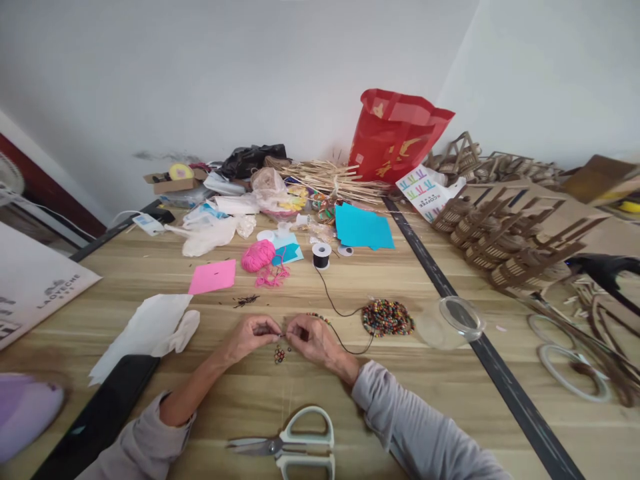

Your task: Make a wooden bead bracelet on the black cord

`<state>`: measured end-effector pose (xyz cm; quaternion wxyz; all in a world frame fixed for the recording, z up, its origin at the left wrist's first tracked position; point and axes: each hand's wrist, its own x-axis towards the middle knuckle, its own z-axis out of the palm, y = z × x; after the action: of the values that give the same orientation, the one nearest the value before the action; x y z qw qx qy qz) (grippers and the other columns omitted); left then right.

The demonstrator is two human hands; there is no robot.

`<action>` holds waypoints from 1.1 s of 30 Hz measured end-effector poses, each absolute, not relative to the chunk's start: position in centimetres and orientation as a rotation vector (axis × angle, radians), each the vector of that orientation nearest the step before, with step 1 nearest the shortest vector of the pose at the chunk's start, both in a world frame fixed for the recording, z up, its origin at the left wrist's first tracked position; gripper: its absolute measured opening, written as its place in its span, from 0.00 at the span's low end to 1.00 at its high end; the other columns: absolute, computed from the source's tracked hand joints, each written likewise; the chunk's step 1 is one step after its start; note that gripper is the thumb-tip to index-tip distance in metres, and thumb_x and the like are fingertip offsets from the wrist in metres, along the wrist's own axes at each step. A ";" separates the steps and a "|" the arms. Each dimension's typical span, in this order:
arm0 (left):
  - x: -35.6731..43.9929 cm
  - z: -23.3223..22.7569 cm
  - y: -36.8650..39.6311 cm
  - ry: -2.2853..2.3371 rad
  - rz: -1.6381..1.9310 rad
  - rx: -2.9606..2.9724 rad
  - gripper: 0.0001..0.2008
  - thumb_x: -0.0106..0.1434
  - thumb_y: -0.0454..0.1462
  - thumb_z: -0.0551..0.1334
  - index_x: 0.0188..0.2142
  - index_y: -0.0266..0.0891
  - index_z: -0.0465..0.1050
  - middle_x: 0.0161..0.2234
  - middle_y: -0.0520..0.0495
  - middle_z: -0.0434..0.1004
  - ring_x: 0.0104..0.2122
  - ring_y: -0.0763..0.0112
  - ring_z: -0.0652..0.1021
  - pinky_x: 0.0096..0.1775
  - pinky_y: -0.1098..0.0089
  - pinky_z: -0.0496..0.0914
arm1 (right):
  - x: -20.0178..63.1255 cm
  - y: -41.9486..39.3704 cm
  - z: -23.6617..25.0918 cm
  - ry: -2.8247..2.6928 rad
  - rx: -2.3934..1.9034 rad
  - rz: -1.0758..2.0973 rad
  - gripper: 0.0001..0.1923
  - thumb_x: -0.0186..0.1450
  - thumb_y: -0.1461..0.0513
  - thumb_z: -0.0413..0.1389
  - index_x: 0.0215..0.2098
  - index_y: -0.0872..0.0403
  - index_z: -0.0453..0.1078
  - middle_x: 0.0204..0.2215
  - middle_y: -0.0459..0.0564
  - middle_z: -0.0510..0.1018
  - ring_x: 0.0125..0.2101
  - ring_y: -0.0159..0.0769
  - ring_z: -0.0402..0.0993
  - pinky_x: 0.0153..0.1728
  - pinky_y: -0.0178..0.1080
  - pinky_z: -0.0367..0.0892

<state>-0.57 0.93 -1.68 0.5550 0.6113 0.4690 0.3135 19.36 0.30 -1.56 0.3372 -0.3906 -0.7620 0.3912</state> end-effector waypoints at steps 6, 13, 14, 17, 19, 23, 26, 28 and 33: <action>-0.5 -1.7 1.0 1.108 0.733 1.404 0.10 0.47 0.38 0.69 0.27 0.33 0.75 0.26 0.48 0.76 0.28 0.71 0.75 0.35 0.70 0.69 | 19.3 0.4 -1.7 -1.986 -1.024 1.003 0.04 0.60 0.65 0.54 0.28 0.57 0.69 0.23 0.45 0.71 0.23 0.28 0.64 0.23 0.29 0.57; -0.5 -1.7 0.9 1.098 0.728 1.400 0.10 0.47 0.37 0.69 0.27 0.33 0.74 0.26 0.49 0.76 0.28 0.71 0.75 0.35 0.70 0.70 | 19.4 0.4 -1.9 -1.995 -1.013 1.005 0.05 0.61 0.63 0.55 0.28 0.57 0.70 0.23 0.45 0.71 0.23 0.28 0.64 0.24 0.29 0.58; -0.5 -1.7 1.0 1.103 0.724 1.406 0.10 0.47 0.37 0.69 0.27 0.33 0.74 0.26 0.49 0.76 0.28 0.71 0.75 0.35 0.70 0.70 | 19.4 0.4 -1.8 -1.994 -1.011 1.007 0.06 0.61 0.63 0.55 0.29 0.57 0.71 0.23 0.45 0.72 0.23 0.28 0.65 0.24 0.29 0.58; -0.5 -1.6 1.0 1.109 0.716 1.428 0.09 0.48 0.37 0.69 0.27 0.33 0.74 0.26 0.49 0.76 0.28 0.71 0.75 0.35 0.71 0.70 | 19.4 0.4 -1.6 -1.988 -1.008 1.024 0.06 0.62 0.63 0.55 0.30 0.57 0.72 0.23 0.46 0.73 0.24 0.29 0.66 0.24 0.29 0.59; -0.5 -1.6 1.0 1.106 0.719 1.432 0.09 0.48 0.37 0.68 0.27 0.33 0.75 0.25 0.49 0.76 0.28 0.71 0.75 0.34 0.71 0.70 | 19.5 0.4 -1.5 -1.991 -0.994 1.026 0.06 0.62 0.63 0.55 0.31 0.57 0.73 0.24 0.46 0.73 0.25 0.29 0.67 0.25 0.30 0.59; -0.5 -1.5 1.0 1.108 0.716 1.437 0.08 0.49 0.36 0.68 0.28 0.33 0.75 0.26 0.48 0.77 0.28 0.71 0.75 0.35 0.71 0.70 | 19.5 0.6 -1.6 -1.997 -0.957 1.016 0.06 0.63 0.62 0.55 0.32 0.56 0.74 0.27 0.48 0.75 0.28 0.32 0.70 0.29 0.32 0.62; -0.5 -1.6 1.0 1.101 0.731 1.434 0.08 0.49 0.37 0.68 0.28 0.34 0.75 0.26 0.48 0.77 0.28 0.71 0.75 0.34 0.71 0.70 | 19.5 0.6 -1.7 -2.006 -0.957 1.014 0.07 0.63 0.62 0.55 0.32 0.56 0.74 0.27 0.49 0.76 0.29 0.32 0.70 0.30 0.32 0.63; -0.4 -1.8 1.1 1.094 0.740 1.423 0.08 0.48 0.37 0.68 0.27 0.33 0.75 0.26 0.48 0.76 0.28 0.71 0.75 0.34 0.71 0.70 | 19.5 0.6 -1.7 -2.015 -0.958 1.004 0.08 0.64 0.61 0.55 0.31 0.56 0.74 0.27 0.49 0.76 0.28 0.32 0.70 0.29 0.32 0.62; -0.4 -2.1 1.1 1.100 0.749 1.396 0.08 0.48 0.36 0.68 0.27 0.33 0.75 0.26 0.47 0.77 0.28 0.70 0.75 0.34 0.71 0.70 | 19.5 0.6 -1.6 -2.046 -0.933 0.974 0.08 0.64 0.62 0.54 0.30 0.55 0.72 0.26 0.49 0.75 0.28 0.33 0.70 0.31 0.33 0.62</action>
<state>-0.42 1.11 -2.06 0.5699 0.5948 0.4686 0.3192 19.53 0.62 -1.59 0.3384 -0.3583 -0.7856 0.3740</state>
